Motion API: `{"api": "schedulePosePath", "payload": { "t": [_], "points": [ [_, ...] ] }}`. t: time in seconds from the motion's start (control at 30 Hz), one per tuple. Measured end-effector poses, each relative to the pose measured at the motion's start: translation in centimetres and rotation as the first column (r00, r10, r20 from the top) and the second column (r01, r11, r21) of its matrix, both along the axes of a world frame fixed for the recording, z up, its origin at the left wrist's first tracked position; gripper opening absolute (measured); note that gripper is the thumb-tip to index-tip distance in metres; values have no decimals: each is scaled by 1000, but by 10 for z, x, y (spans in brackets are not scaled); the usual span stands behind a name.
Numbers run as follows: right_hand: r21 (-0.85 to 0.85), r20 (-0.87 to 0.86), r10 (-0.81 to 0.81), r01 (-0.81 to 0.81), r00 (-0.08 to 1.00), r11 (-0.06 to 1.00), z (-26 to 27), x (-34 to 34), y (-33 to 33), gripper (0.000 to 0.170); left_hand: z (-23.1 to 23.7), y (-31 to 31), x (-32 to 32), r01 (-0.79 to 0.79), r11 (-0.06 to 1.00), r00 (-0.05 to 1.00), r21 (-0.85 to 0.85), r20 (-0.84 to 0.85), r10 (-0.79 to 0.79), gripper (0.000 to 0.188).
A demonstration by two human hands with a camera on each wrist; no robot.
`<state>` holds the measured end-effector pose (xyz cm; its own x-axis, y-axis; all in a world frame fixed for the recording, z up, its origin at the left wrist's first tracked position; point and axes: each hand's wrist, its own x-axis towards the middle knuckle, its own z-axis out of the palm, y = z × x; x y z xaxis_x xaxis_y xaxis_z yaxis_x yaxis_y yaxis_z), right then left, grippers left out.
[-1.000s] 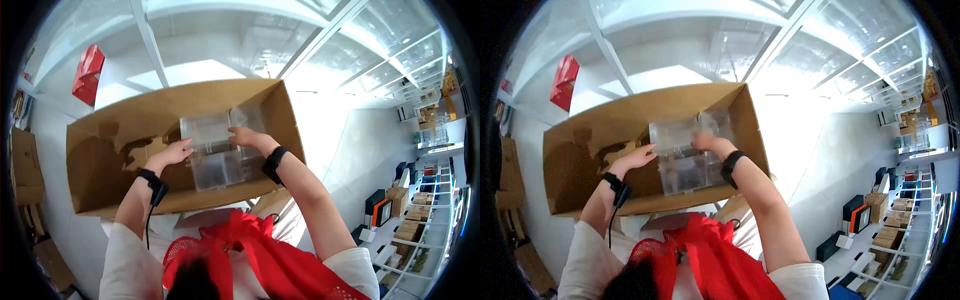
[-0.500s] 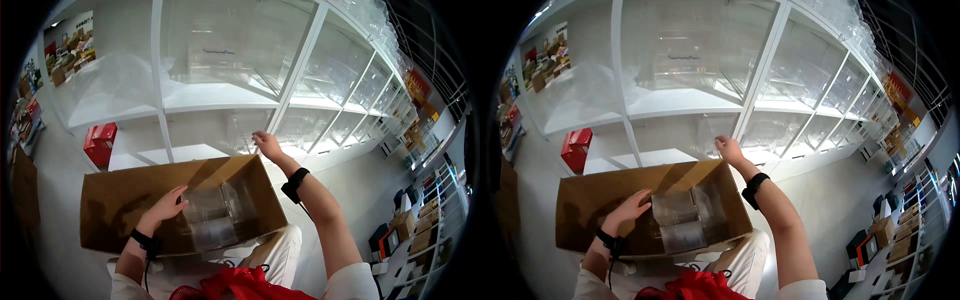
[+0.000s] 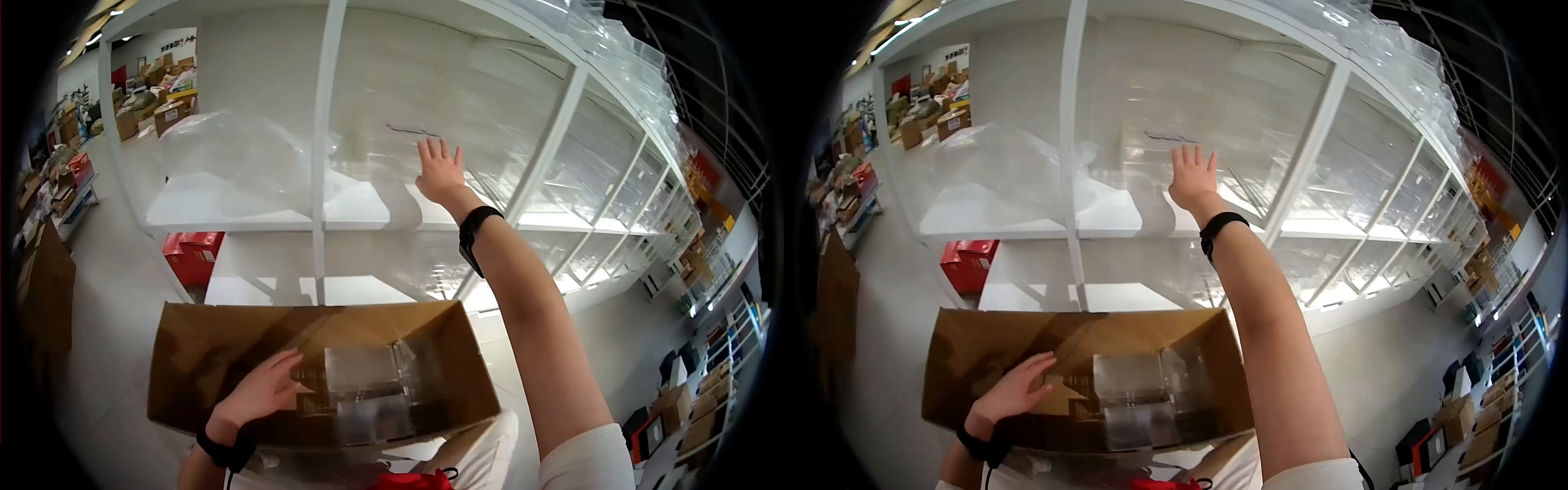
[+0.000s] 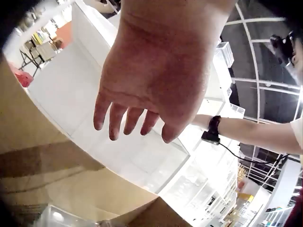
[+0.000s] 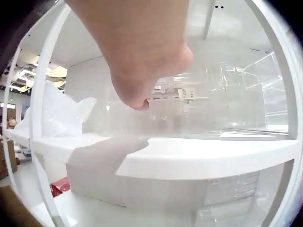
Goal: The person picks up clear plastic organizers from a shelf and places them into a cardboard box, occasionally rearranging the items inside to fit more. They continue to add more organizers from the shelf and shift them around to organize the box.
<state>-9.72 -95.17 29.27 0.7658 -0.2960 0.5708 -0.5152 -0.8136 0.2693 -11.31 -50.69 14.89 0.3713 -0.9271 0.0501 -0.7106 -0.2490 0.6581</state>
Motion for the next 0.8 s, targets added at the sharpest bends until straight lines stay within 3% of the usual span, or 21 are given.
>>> {"api": "schedulePosePath", "payload": {
  "t": [0.17, 0.2, 0.33, 0.43, 0.5, 0.63, 0.7, 0.8],
  "points": [
    [111, -69, -30, 38, 997, 993, 22, 39, -7, 56, -14, 26, 27, -56, 988, 993, 141, -92, 69, 47],
    [17, -26, -14, 15, 1000, 1000, 24, 38, -7, 50, -17, 27, 33, -60, 987, 992, 151, -101, 76, 46],
    [-70, 0, 118, -118, 993, 991, 24, 35, -25, 39, -13, -3, 49, -28, 996, 994, 84, -107, 37, 44],
    [-75, 43, 197, -193, 979, 978, 21, 20, -27, 35, 20, -55, 49, 25, 997, 996, -69, -80, -30, 43],
    [-95, 79, 240, -232, 968, 968, 17, 13, -29, 33, 47, -100, 50, 92, 971, 996, -219, 25, -89, 39],
    [-50, 165, 317, -313, 934, 949, 15, 9, -29, 31, 128, -205, 62, 169, 825, 942, -539, 335, 26, 33],
    [-67, 214, 359, -353, 909, 933, 10, 4, -30, 29, 162, -257, 87, 236, 776, 857, -585, 501, 117, 32],
    [-131, 202, 382, -361, 902, 923, 8, -11, -26, 23, 186, -318, 130, 143, 865, 857, -481, 497, 135, 33]
  ]
}}
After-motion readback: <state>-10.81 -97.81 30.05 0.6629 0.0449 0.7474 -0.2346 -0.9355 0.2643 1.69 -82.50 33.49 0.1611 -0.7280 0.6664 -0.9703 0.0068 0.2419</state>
